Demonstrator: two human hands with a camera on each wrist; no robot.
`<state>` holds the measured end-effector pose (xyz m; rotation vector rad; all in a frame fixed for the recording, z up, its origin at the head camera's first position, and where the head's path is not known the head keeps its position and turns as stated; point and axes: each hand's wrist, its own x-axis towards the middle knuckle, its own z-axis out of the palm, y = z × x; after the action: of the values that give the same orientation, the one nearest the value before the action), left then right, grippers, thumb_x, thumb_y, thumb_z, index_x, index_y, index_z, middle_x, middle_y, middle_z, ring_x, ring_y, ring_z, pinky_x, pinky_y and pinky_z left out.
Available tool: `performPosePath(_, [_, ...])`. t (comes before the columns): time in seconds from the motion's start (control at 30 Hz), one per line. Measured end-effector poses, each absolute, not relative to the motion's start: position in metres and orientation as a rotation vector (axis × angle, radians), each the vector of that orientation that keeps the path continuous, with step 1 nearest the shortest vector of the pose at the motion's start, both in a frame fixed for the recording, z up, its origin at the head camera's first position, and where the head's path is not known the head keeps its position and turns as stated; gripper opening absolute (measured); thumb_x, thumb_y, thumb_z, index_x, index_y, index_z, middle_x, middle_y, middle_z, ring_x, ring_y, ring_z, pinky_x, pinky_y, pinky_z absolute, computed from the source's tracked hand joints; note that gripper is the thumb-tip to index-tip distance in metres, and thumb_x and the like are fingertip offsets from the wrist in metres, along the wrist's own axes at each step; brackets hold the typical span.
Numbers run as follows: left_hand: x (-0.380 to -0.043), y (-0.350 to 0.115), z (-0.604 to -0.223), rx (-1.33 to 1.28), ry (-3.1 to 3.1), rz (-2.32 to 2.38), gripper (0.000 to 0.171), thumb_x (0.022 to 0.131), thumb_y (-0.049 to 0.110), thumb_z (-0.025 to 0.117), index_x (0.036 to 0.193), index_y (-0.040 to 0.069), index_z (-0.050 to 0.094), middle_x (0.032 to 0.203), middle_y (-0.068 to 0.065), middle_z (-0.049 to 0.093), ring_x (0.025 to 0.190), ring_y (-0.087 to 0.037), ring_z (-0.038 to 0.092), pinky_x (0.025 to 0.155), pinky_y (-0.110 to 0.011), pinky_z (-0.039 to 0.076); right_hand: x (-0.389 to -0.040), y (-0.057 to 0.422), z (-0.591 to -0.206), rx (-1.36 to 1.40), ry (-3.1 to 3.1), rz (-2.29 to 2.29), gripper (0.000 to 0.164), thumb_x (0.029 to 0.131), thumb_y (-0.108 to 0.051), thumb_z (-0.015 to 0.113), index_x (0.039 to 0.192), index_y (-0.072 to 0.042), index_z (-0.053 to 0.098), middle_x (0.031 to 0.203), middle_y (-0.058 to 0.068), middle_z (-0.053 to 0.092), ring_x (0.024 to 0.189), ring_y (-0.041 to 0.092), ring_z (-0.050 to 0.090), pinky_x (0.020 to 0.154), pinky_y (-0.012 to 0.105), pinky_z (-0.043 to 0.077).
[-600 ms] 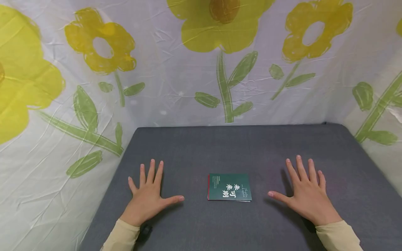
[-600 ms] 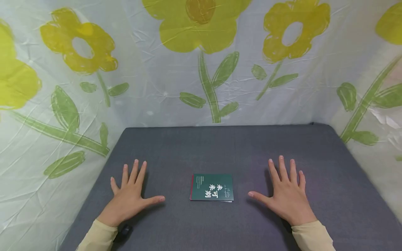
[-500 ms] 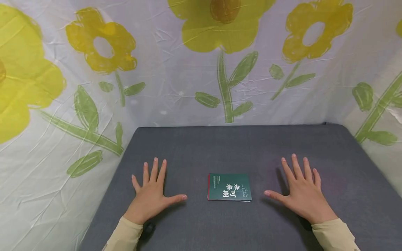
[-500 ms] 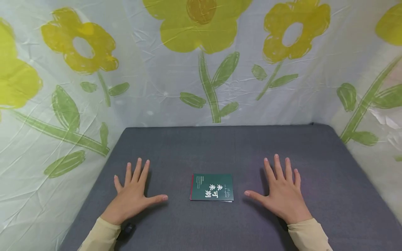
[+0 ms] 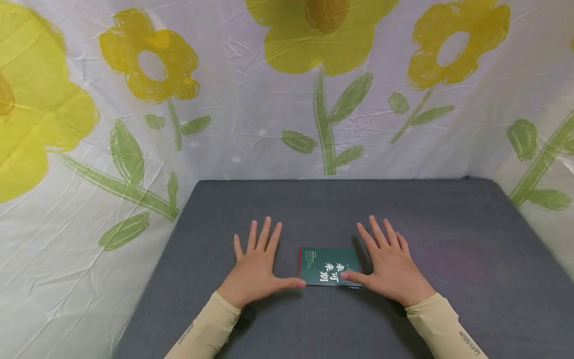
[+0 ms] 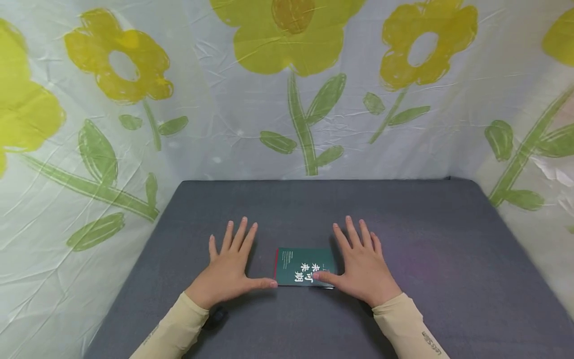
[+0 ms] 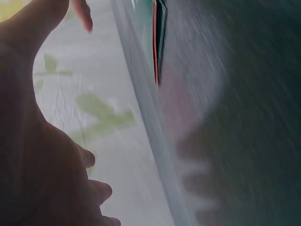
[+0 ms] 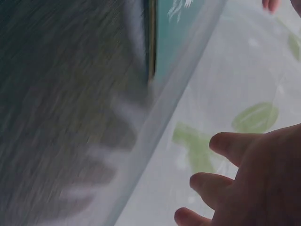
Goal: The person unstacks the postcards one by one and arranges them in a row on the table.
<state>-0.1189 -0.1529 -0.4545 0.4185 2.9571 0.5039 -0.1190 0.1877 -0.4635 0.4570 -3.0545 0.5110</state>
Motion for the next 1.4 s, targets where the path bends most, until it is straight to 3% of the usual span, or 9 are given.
performPosePath(0.13, [-0.122,-0.133,-0.458,0.529,2.938,0.510,0.143,0.072,0.098,0.067,0.176,0.023,0.005,0.183,-0.006,-0.008,0.169,-0.042,-0.011,0.123,-0.086,-0.001,-0.121,0.173,-0.468,0.528,-3.054,0.513,0.123,0.081,-0.093,0.063,0.172,-0.017,0.031,0.181,0.019,0.018,0.165,0.053,0.016,0.123,0.078,0.024])
performPosePath(0.27, [-0.125,-0.118,-0.463,0.619,2.900,0.515,0.143,0.072,0.097,0.067,0.176,0.023,0.004,0.184,-0.007,-0.007,0.170,-0.043,-0.006,0.124,-0.086,0.003,-0.121,0.164,-0.473,0.605,-3.042,0.505,0.121,0.080,-0.093,0.064,0.170,-0.016,0.037,0.179,0.019,0.026,0.163,0.052,0.024,0.122,0.077,0.030])
performPosePath(0.63, [-0.134,-0.107,-0.473,0.795,2.799,0.460,0.140,0.076,0.083,0.080,0.176,0.017,0.008,0.184,-0.013,0.001,0.170,-0.044,0.004,0.131,-0.070,0.023,-0.124,0.152,-0.476,0.774,-3.049,0.528,0.113,0.080,-0.081,0.077,0.165,-0.012,0.046,0.162,0.019,0.052,0.148,0.044,0.051,0.116,0.071,0.042])
performPosePath(0.8, [-0.136,-0.107,-0.470,0.835,2.675,0.531,0.131,0.083,0.070,0.083,0.176,0.019,0.007,0.184,-0.010,0.007,0.171,-0.039,0.007,0.131,-0.066,0.026,-0.125,0.153,-0.477,0.798,-3.054,0.514,0.108,0.079,-0.069,0.086,0.162,-0.011,0.049,0.154,0.015,0.056,0.142,0.038,0.054,0.114,0.067,0.046])
performPosePath(0.93, [-0.137,-0.106,-0.470,0.852,2.646,0.550,0.125,0.086,0.061,0.086,0.176,0.017,0.011,0.182,-0.010,0.021,0.169,-0.033,0.020,0.131,-0.060,0.031,-0.126,0.153,-0.475,0.813,-3.038,0.489,0.104,0.077,-0.059,0.091,0.159,-0.010,0.053,0.147,0.011,0.059,0.137,0.033,0.057,0.110,0.063,0.051])
performPosePath(1.1, [-0.137,-0.106,-0.472,0.845,2.674,0.506,0.118,0.087,0.056,0.087,0.175,0.017,0.018,0.175,-0.006,0.037,0.161,-0.026,0.040,0.129,-0.052,0.039,-0.126,0.152,-0.471,0.829,-3.048,0.506,0.099,0.074,-0.048,0.095,0.155,-0.009,0.056,0.135,0.004,0.062,0.124,0.026,0.060,0.100,0.055,0.055])
performPosePath(1.4, [-0.139,-0.108,-0.470,0.919,2.706,0.481,0.103,0.089,0.049,0.086,0.171,0.014,0.033,0.160,-0.004,0.052,0.143,-0.023,0.053,0.121,-0.047,0.045,-0.127,0.153,-0.468,0.840,-3.079,0.555,0.096,0.072,-0.041,0.097,0.154,-0.008,0.058,0.129,0.005,0.060,0.115,0.023,0.058,0.095,0.050,0.057])
